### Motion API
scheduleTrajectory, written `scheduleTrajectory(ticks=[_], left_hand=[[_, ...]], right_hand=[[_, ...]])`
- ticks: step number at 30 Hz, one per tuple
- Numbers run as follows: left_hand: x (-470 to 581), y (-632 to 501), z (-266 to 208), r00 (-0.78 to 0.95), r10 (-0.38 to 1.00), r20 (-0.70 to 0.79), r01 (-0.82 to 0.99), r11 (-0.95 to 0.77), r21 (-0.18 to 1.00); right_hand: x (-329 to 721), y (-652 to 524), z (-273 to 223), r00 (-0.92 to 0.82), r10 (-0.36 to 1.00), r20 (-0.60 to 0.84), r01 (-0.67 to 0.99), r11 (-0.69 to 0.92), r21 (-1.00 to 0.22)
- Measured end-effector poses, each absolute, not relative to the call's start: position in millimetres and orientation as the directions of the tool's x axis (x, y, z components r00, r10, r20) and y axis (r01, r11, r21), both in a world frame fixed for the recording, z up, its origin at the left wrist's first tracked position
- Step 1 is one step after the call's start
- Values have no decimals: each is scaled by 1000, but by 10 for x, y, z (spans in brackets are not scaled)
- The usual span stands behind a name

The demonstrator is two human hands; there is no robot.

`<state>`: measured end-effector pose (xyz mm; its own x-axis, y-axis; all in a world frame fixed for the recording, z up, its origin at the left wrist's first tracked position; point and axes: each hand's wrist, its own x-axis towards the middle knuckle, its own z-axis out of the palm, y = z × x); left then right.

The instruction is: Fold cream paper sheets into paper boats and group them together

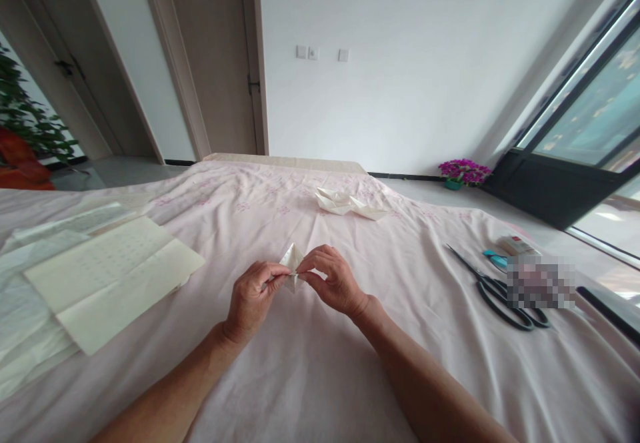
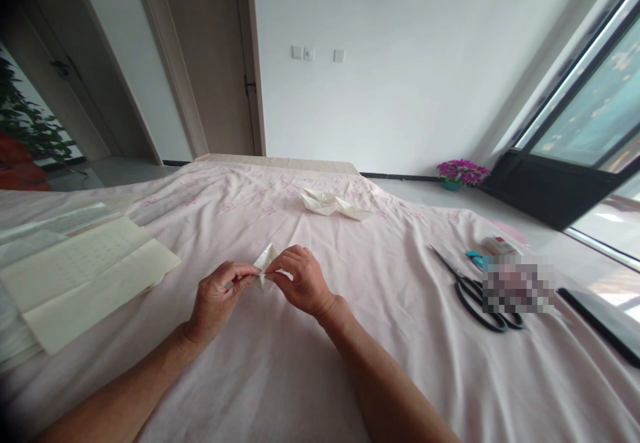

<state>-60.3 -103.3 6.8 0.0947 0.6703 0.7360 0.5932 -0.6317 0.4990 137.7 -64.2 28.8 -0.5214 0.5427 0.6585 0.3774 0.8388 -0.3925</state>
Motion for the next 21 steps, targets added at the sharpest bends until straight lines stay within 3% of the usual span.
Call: scheduleTrajectory(ticks=[15,21], left_hand=[[-599,-1023,66,82,680,728,624,-605,495],[-592,-1053,87,138,613,778,663,-640,387]], right_hand=[[1374,-650,278,-516,550,656,348,835,-427],[1367,-650,266,-506,555,660,350,832,-431]])
